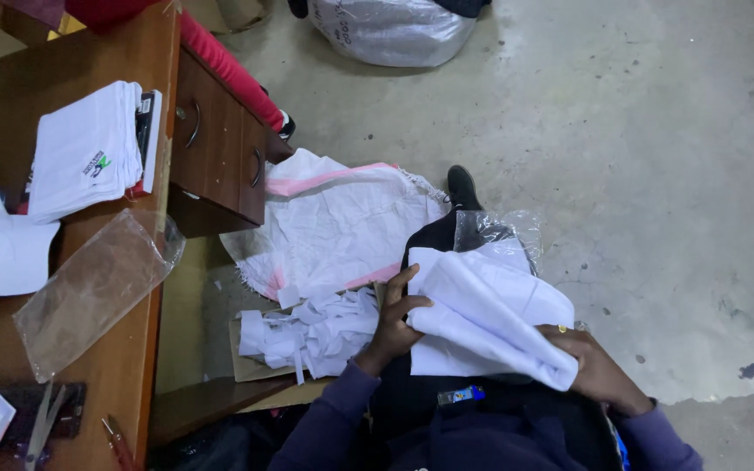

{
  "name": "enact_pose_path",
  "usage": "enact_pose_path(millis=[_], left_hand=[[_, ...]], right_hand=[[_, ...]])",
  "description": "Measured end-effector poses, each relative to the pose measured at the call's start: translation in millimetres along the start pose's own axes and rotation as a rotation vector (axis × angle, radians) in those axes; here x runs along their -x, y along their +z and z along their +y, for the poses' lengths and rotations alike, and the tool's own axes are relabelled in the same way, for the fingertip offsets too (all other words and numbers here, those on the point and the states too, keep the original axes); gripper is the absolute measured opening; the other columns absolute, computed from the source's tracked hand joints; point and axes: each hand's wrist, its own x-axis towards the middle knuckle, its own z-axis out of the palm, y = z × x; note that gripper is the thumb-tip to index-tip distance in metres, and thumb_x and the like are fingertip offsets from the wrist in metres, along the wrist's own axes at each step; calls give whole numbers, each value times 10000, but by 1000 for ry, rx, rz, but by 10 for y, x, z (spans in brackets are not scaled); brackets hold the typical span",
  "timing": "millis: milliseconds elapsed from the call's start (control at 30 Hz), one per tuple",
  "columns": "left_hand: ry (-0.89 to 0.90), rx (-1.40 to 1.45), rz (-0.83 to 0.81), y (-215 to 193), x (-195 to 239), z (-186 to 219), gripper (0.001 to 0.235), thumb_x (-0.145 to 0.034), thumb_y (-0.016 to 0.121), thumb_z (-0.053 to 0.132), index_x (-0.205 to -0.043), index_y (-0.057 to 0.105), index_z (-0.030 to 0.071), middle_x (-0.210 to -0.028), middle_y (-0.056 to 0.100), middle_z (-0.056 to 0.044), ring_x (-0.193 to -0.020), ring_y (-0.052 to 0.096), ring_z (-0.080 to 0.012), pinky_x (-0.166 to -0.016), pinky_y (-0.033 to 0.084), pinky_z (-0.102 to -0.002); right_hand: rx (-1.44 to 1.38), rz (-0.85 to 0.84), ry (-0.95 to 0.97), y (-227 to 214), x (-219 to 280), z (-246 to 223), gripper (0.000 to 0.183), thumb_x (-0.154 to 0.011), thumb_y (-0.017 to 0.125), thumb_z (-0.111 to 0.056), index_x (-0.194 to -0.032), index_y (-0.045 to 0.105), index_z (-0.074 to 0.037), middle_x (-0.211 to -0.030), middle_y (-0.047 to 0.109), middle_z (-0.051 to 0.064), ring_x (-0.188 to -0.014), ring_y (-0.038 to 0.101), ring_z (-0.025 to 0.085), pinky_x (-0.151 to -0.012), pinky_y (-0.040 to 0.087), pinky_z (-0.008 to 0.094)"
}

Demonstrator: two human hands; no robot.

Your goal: Folding white t-shirts and placing them into clear plastic bags for packaging.

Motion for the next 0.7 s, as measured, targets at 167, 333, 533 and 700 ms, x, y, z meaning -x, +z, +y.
enact_pose_path(millis=[167, 333, 533, 700], left_hand=[[39, 62, -399, -272, -129, -11, 196, -955, 794, 65, -1117, 744, 164, -1699, 355, -218, -1644, 250, -440, -1337, 267, -628], [25, 99, -492, -338, -269, 258, 326, -884, 679, -127, -1131, 713, 83, -1646, 442, -211, -1592, 373, -456, -1306, 357, -584], [116, -28, -413, -282, -229, 440, 139, -940, 712, -139, -955, 726, -2, -1608, 461, -215, -1551, 411, -451, -1264, 423, -570], [253, -165, -348, -261, -168, 484, 78, -976, 767, -44, -1033, 722, -16, -1578, 474, -231, -1497, 457, -478, -1213, 488, -598]], right_hand=[[327, -443, -287, -169, -237, -785, 286, -954, 741, -159, -1217, 694, -57, -1572, 511, 241, -1472, 481, 424, -1189, 406, 539], [-12, -830, 259, -337, -324, -1086, 1162, -792, 749, -780, -1645, 244, -174, -1757, 263, 15, -1602, 356, 229, -1214, 370, 380], [364, -398, 443, 440, -627, -1351, 932, -899, 725, -559, -1626, 258, -209, -1574, 515, 139, -1282, 648, 364, -990, 540, 466], [505, -209, 245, 851, -582, -991, 644, -950, 637, -197, -1514, 361, -53, -1137, 692, 274, -893, 728, 499, -769, 569, 534]])
